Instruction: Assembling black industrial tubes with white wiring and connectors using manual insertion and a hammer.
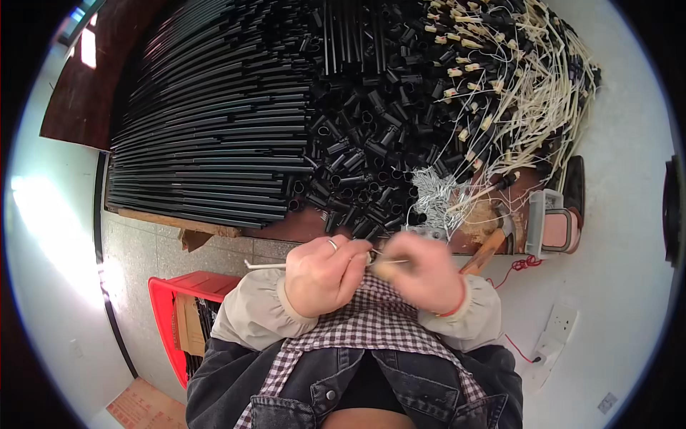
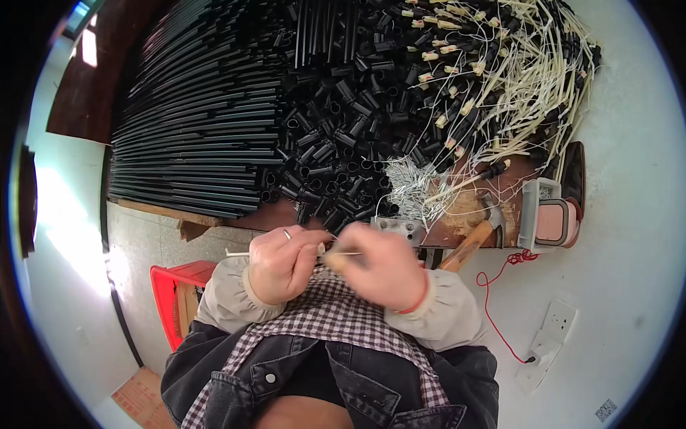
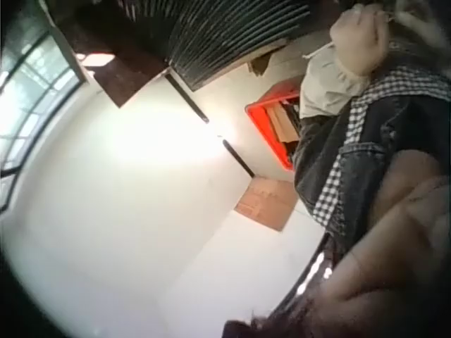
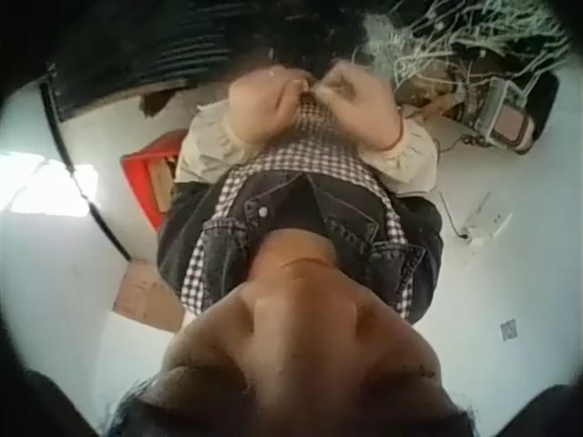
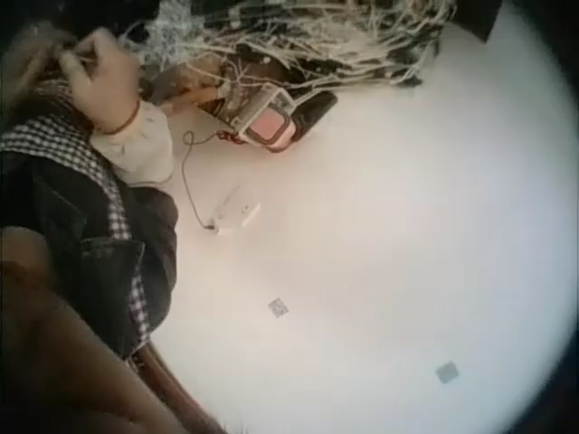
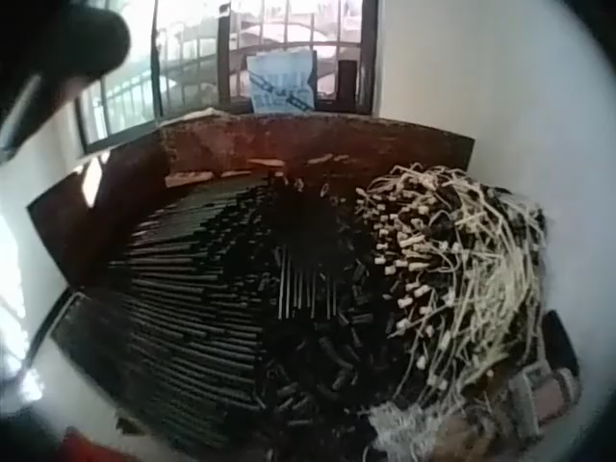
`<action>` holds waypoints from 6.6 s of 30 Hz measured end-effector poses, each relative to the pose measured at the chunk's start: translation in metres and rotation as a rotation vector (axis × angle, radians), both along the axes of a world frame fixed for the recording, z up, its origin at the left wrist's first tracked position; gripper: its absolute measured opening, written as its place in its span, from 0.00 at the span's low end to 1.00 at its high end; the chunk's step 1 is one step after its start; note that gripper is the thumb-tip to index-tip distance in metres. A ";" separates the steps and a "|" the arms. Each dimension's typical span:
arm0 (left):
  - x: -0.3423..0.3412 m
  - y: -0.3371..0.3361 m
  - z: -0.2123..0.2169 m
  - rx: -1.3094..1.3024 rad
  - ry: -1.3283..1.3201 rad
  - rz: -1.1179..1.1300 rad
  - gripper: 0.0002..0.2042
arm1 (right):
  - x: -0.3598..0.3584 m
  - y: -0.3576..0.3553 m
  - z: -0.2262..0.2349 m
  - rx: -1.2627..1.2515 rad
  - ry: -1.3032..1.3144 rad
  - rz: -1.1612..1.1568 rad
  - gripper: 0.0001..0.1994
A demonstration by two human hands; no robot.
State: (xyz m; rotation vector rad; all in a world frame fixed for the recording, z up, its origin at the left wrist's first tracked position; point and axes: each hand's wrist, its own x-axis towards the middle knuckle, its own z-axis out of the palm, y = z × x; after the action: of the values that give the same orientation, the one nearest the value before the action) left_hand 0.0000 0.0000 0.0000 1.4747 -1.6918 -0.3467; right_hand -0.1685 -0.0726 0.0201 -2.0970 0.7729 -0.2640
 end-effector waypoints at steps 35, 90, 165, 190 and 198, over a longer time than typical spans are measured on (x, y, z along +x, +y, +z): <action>0.269 -0.029 -0.023 -0.081 -0.938 0.158 0.16 | -0.038 0.000 0.018 0.275 -0.817 -0.055 0.15; -0.006 0.008 -0.009 -0.014 -0.078 -0.168 0.13 | -0.050 -0.022 0.038 -0.056 -0.463 -0.008 0.13; -0.023 -0.009 -0.013 0.400 -0.506 -0.053 0.11 | -0.077 -0.033 -0.048 -0.055 -0.269 -0.416 0.08; -0.022 -0.010 -0.025 0.424 -0.542 -0.055 0.10 | -0.145 0.025 -0.076 0.098 -0.318 -1.227 0.30; -0.011 -0.017 -0.023 0.352 -0.594 -0.136 0.10 | -0.128 0.045 -0.034 0.018 0.039 -0.736 0.19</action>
State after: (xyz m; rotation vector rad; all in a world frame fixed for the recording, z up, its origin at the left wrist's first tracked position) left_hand -0.0111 -0.0173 -0.0227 1.8467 -2.2977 -0.3072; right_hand -0.2966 -0.0273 -0.0134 -1.7257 1.5450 -0.6040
